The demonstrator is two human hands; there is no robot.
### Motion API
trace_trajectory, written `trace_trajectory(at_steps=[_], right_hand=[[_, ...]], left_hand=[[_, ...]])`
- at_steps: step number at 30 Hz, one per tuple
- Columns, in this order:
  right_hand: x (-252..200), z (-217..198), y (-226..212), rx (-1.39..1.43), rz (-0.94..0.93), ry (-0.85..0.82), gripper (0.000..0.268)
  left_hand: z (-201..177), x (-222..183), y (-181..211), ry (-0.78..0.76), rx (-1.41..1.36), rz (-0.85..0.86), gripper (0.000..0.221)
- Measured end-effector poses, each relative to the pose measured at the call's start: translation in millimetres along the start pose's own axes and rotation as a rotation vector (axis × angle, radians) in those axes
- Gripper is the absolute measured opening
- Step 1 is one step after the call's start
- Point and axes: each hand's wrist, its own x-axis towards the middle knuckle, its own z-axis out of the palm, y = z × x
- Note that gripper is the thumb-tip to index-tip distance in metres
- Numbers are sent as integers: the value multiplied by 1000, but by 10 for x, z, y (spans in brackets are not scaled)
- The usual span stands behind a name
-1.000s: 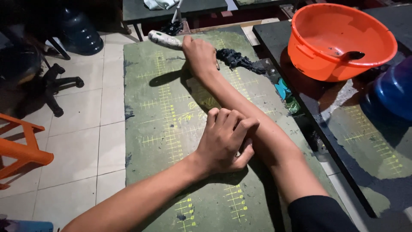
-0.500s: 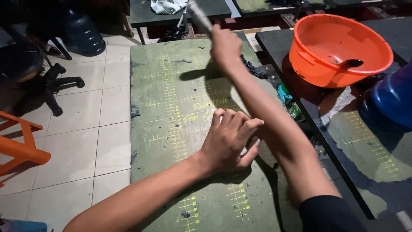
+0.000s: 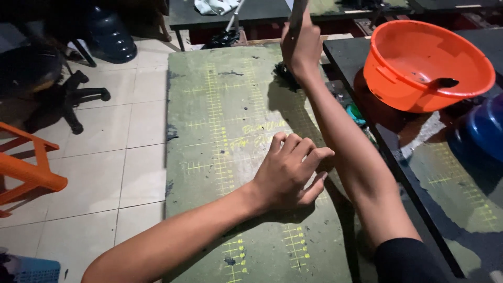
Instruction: Scraping excess black ink from a screen printing board using a putty knife and a small scraper tool.
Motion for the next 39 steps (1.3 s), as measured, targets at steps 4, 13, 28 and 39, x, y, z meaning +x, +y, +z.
trace_trajectory(at_steps=[4, 13, 28, 39], right_hand=[[-176, 154, 121, 78, 71, -8, 30], [-221, 206, 300, -112, 70, 24, 47], [-126, -88, 404, -220, 78, -122, 68], [133, -261, 259, -218, -41, 26, 32]], left_hand=[[4, 2, -27, 16, 22, 2, 37], [-7, -27, -11, -16, 42, 11, 38], [40, -50, -17, -56, 37, 26, 42], [65, -19, -75, -68, 30, 21, 41]])
